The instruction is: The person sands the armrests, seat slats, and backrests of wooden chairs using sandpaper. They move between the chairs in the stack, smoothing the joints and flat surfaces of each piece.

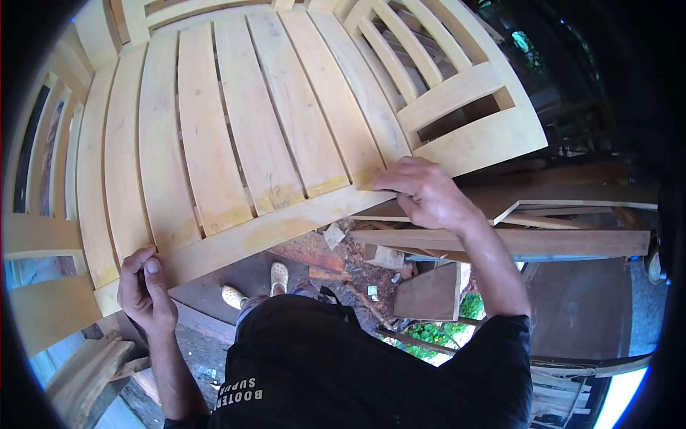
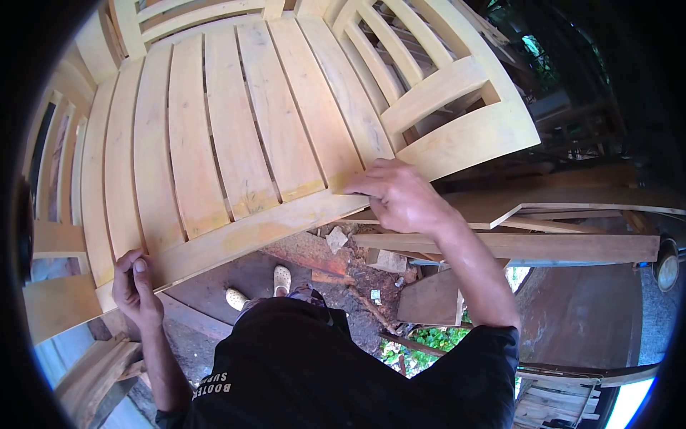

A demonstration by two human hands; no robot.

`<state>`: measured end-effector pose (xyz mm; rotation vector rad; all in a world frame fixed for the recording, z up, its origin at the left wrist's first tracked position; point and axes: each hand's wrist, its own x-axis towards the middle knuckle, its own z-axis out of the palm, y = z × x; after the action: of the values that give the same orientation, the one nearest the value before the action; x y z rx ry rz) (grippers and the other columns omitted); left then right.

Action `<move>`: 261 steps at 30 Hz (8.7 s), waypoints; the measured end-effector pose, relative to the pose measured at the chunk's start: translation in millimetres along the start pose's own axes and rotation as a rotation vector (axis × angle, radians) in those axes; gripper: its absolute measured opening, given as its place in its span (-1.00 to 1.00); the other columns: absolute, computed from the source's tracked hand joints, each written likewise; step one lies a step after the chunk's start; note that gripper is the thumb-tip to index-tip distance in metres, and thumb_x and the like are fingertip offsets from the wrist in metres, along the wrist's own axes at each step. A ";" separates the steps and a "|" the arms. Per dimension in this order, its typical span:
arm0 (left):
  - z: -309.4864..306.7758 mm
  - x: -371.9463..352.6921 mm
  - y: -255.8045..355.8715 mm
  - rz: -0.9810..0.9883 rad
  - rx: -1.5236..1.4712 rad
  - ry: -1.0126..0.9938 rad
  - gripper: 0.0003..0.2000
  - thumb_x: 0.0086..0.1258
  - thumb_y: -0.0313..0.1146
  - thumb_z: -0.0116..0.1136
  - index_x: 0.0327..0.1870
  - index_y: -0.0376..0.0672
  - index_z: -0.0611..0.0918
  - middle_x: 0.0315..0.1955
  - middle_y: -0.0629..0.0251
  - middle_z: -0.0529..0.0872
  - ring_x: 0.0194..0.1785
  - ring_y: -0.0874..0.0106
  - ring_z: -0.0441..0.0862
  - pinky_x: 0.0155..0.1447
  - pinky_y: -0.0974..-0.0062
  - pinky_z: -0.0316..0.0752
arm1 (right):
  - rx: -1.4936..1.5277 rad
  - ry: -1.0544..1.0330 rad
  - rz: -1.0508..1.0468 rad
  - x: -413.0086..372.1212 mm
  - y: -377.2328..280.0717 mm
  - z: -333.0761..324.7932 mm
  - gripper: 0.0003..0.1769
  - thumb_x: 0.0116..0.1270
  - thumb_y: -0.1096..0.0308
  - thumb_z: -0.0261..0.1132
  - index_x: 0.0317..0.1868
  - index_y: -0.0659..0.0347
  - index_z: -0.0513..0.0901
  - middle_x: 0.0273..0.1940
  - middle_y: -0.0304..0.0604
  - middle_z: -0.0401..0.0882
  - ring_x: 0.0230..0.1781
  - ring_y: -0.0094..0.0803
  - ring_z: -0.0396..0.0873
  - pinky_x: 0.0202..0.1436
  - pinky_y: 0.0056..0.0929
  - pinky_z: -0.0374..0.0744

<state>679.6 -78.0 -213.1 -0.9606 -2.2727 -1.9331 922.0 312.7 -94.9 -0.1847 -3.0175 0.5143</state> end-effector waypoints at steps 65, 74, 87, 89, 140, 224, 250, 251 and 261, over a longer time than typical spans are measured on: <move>5.1 3.1 -1.4 0.037 0.057 0.030 -0.82 0.64 -0.43 0.11 0.03 -0.35 0.67 -0.34 0.34 0.66 -0.29 0.61 0.53 -0.16 0.64 0.40 | 0.690 0.250 0.528 -16.0 45.7 -3.3 -0.74 0.43 0.52 0.37 0.11 0.26 0.75 -0.12 -0.31 0.75 -0.13 -0.63 0.60 0.02 -0.57 0.55; 4.0 4.6 1.3 0.034 0.068 0.016 -0.82 0.64 -0.43 0.11 0.03 -0.35 0.67 -0.33 0.34 0.67 -0.29 0.62 0.53 -0.16 0.66 0.41 | 0.925 0.481 0.617 -1.3 55.5 -6.5 -0.72 0.42 0.54 0.35 0.11 0.34 0.65 -0.09 -0.19 0.75 -0.14 -0.58 0.64 0.03 -0.55 0.58; 0.8 3.6 3.3 0.019 0.038 -0.017 -0.81 0.65 -0.40 0.11 0.05 -0.34 0.67 -0.31 0.36 0.68 -0.23 0.60 0.54 -0.09 0.62 0.44 | 0.983 0.479 0.497 16.4 22.0 8.4 -0.72 0.43 0.52 0.39 0.12 0.30 0.65 -0.10 -0.26 0.73 -0.13 -0.62 0.62 0.01 -0.56 0.59; 0.9 2.9 2.9 0.011 0.033 -0.015 -0.81 0.65 -0.40 0.11 0.04 -0.34 0.67 -0.31 0.35 0.67 -0.23 0.60 0.54 -0.09 0.62 0.44 | 0.957 0.425 0.496 24.7 21.2 16.1 -0.71 0.44 0.50 0.40 0.13 0.29 0.66 -0.09 -0.26 0.74 -0.11 -0.65 0.61 0.02 -0.58 0.58; 2.9 7.5 7.2 0.071 0.064 0.013 -0.85 0.58 -0.50 0.14 0.00 -0.39 0.69 -0.32 0.21 0.73 -0.27 0.53 0.66 -0.15 0.60 0.52 | 0.848 0.263 0.550 75.5 -33.3 51.4 -0.64 0.41 0.43 0.41 0.16 0.35 0.62 -0.13 -0.17 0.75 -0.16 -0.58 0.65 -0.02 -0.53 0.63; 4.7 6.0 8.2 0.177 0.028 0.111 -0.89 0.49 -0.53 0.17 -0.11 -0.36 0.69 -0.43 0.27 0.67 -0.41 0.57 0.54 -0.30 0.61 0.40 | 0.373 0.309 0.252 112.1 40.4 -61.0 -0.78 0.34 0.52 0.30 -0.01 0.27 0.69 -0.22 -0.18 0.76 -0.20 -0.48 0.68 -0.04 -0.44 0.62; -147.8 -273.6 -224.0 -1.041 0.593 -0.087 -0.66 0.36 -0.06 0.27 -0.10 -0.14 0.81 -0.22 0.00 0.85 -0.02 0.06 0.82 0.17 0.16 0.66 | 1.819 0.057 -0.368 358.3 -93.0 19.3 -0.72 0.37 0.61 0.31 0.07 0.21 0.65 0.07 -0.04 0.75 0.09 -0.17 0.70 0.30 -0.09 0.60; -157.4 -281.5 -231.0 -1.092 0.656 -0.183 -0.60 0.34 0.01 0.26 -0.04 -0.12 0.81 -0.16 -0.01 0.85 0.08 0.05 0.78 0.26 0.14 0.62 | 1.795 0.058 -0.339 357.3 -94.8 27.2 -0.71 0.36 0.61 0.30 0.06 0.21 0.65 0.06 -0.04 0.75 0.08 -0.18 0.70 0.28 -0.09 0.61; -223.7 -359.1 -310.6 -1.592 0.251 0.045 -0.77 0.49 -0.22 0.20 0.00 -0.10 0.74 -0.47 0.24 0.76 -0.53 0.39 0.73 -0.54 0.38 0.58 | 1.580 0.055 -0.001 336.3 -52.7 112.0 -0.73 0.18 0.63 0.28 -0.08 0.30 0.67 -0.13 -0.07 0.77 -0.10 -0.30 0.71 0.09 -0.28 0.62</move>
<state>748.4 -452.5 -574.3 1.3563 -3.3739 -1.5139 573.0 271.0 -164.7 -0.0578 -1.6972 2.4172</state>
